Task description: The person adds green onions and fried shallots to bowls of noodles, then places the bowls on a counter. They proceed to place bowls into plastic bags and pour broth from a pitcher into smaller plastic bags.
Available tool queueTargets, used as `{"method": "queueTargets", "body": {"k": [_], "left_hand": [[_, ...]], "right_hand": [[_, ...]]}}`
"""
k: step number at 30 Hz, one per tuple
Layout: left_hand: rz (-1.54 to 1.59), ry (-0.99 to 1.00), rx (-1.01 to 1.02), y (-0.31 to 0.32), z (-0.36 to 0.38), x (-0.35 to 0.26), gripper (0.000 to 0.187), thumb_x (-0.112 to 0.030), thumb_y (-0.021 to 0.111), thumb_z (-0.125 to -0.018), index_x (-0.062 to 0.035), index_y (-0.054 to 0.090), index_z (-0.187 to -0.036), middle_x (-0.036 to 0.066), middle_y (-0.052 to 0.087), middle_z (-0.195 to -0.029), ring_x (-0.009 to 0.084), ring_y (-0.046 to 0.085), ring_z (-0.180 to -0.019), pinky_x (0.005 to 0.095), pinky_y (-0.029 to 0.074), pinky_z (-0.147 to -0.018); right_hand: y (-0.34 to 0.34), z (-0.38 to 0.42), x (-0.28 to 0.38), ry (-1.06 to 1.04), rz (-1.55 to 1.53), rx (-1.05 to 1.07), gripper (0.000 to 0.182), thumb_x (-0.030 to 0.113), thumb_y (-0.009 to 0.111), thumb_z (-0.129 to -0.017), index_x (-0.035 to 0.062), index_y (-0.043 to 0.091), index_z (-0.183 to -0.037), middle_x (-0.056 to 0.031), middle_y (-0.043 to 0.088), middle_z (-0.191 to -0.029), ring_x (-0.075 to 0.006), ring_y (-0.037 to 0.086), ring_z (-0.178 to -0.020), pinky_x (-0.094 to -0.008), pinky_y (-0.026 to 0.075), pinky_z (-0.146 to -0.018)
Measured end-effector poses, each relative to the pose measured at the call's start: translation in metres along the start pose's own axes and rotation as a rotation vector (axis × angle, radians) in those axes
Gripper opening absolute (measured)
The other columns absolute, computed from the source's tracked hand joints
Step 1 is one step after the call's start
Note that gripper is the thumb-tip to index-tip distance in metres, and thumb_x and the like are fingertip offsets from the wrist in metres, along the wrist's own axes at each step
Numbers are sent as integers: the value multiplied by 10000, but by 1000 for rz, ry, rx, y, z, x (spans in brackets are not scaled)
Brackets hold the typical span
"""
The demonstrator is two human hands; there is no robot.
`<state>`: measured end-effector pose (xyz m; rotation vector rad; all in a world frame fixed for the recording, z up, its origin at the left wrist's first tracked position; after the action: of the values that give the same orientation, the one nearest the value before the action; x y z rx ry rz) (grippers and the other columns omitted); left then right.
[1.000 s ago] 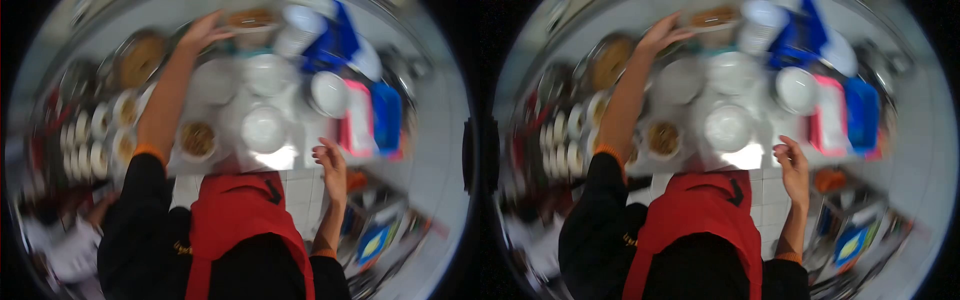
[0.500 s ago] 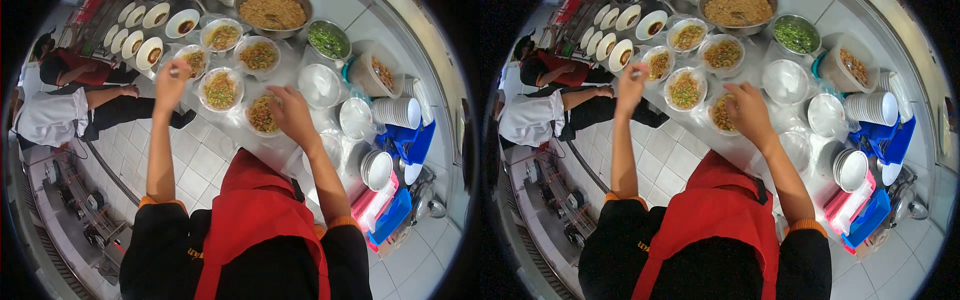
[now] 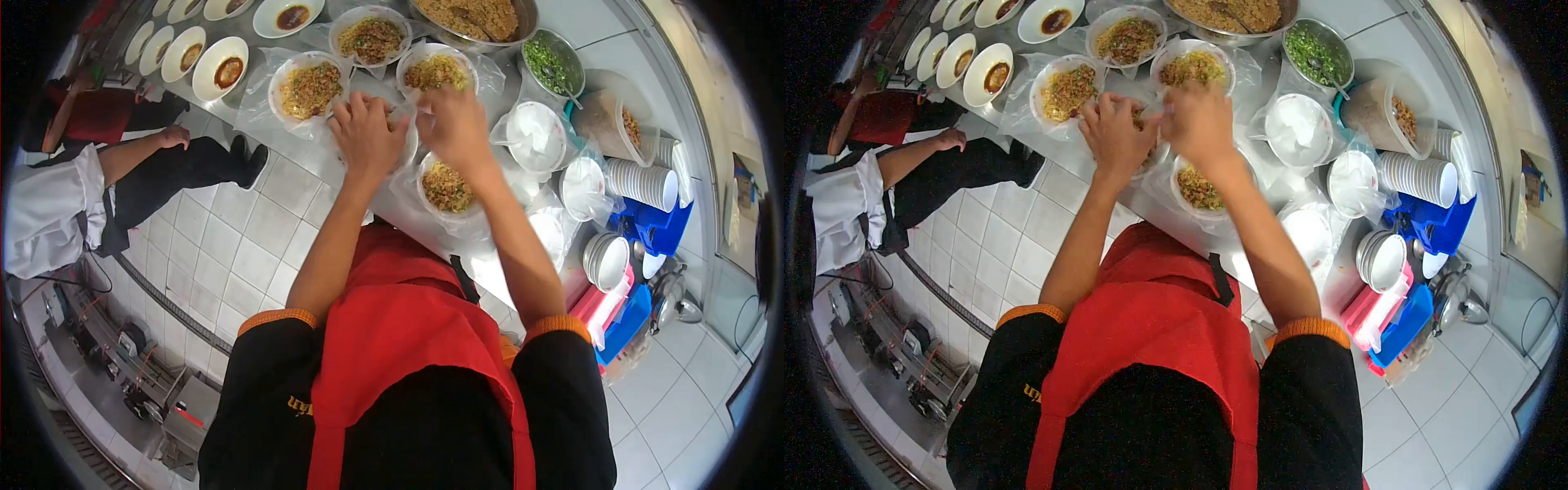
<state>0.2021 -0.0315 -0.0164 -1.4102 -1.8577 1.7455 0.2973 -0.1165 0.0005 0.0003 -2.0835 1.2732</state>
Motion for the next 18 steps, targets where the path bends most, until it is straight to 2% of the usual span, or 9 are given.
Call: {"method": "queueTargets", "body": {"k": [1,2,5,7,10,12,18], "left_hand": [[-1,39,34,4,-6,0,256,-320,701,-704,-97,665,-823,85,510,-1055,300,403,-1036,452,308,-868],[4,40,41,5,-11,2,256,-320,701,-704,-97,665,-823,85,510,-1055,300,403,-1036,452,308,-868],[3,106,145,18,-22,-1,175,-278,683,-715,-105,686,-743,69,517,-1041,305,400,-1046,457,300,-880],[-13,136,204,23,-26,-3,120,-238,661,-725,-124,701,-717,59,524,-1034,310,401,-1052,469,284,-910],[-25,102,245,27,-33,5,117,-257,655,-730,-154,706,-753,49,536,-1067,314,401,-1060,475,290,-899],[-1,79,266,29,-36,9,120,-260,651,-730,-156,705,-751,51,536,-1070,318,401,-1060,481,292,-896],[25,16,367,43,-43,8,161,-298,616,-745,-168,710,-766,67,568,-1044,343,427,-1053,508,299,-890]], "right_hand": [[3,19,19,118,211,109,243,236,662,-705,97,686,-903,-89,613,-928,-310,509,-969,-495,401,-782],[7,35,25,238,419,218,262,297,659,-719,55,692,-815,-99,626,-892,-311,519,-955,-496,383,-771],[32,58,27,252,529,215,297,358,620,-733,73,697,-766,-96,627,-883,-306,516,-899,-491,341,-777],[37,65,28,247,528,154,258,321,616,-733,75,693,-751,-80,626,-862,-296,510,-870,-487,316,-778],[34,74,30,265,526,60,220,293,621,-725,84,690,-728,-60,616,-830,-288,505,-844,-477,317,-745],[30,78,39,219,454,-42,174,252,627,-697,85,656,-656,-66,600,-790,-294,485,-827,-491,314,-735],[25,95,40,243,400,-105,142,228,637,-680,91,667,-659,-49,588,-767,-283,490,-796,-464,316,-714]]}}
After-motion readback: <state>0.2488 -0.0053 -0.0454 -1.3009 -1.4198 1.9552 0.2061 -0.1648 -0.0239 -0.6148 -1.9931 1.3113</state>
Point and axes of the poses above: each hand's wrist, its own z-axis away from the middle knuckle, its own y-axis out of the palm, x = y × z, the point moved 10 cm from there along -z, towards the middle knuckle
